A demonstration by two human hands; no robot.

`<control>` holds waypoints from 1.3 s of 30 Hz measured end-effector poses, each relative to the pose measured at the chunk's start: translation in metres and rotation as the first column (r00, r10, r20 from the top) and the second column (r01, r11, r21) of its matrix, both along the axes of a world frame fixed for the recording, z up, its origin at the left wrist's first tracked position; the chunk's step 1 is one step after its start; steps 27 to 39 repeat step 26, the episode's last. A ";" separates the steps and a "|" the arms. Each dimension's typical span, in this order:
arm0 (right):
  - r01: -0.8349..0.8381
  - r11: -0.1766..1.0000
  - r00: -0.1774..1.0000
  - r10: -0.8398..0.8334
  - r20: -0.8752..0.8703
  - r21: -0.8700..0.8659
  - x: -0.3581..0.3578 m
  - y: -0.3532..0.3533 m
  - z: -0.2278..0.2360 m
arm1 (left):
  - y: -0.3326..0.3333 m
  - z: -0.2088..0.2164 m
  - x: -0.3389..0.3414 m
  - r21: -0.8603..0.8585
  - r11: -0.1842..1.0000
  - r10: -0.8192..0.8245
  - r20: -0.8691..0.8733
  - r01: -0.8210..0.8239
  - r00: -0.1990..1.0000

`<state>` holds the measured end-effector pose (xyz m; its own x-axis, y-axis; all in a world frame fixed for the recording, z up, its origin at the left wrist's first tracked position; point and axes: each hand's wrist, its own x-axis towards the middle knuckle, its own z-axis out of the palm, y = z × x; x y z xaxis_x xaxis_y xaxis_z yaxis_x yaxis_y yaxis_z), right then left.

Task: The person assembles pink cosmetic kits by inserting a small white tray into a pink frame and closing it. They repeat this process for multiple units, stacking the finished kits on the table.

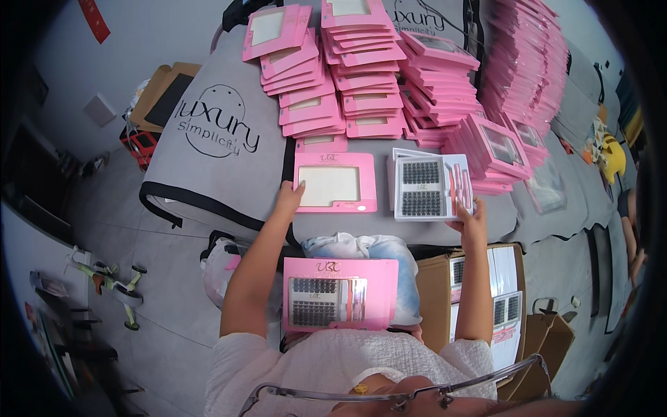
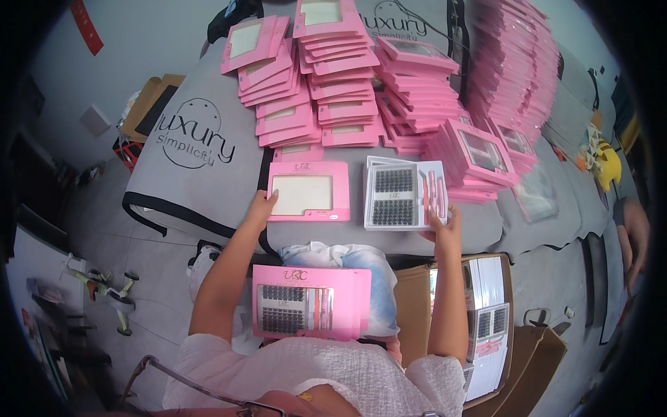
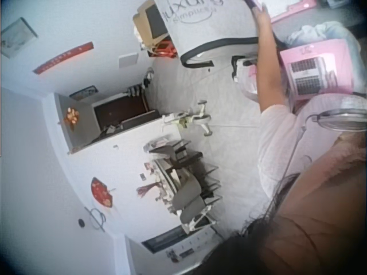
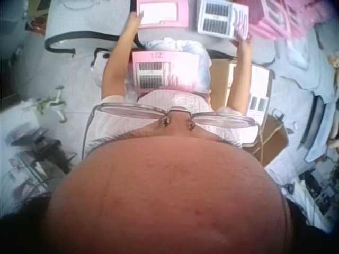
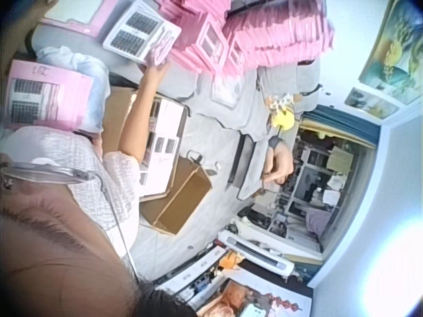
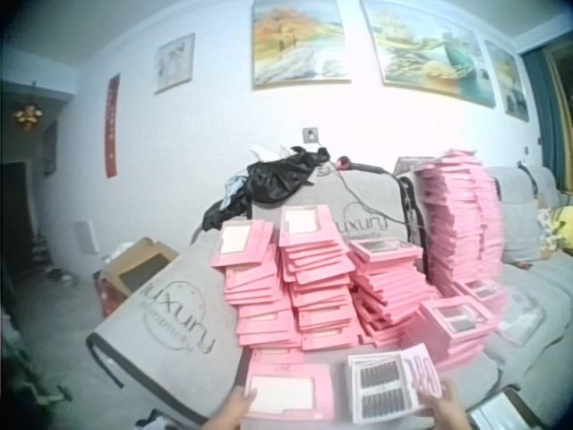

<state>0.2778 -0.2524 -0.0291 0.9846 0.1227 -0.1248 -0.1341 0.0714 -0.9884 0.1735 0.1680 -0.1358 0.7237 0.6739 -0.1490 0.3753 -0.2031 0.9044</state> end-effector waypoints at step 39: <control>-0.439 0.879 0.896 0.445 0.013 0.187 -0.063 -0.012 0.061 | -0.028 0.069 -0.110 -0.447 0.806 -0.175 0.446 0.388 0.878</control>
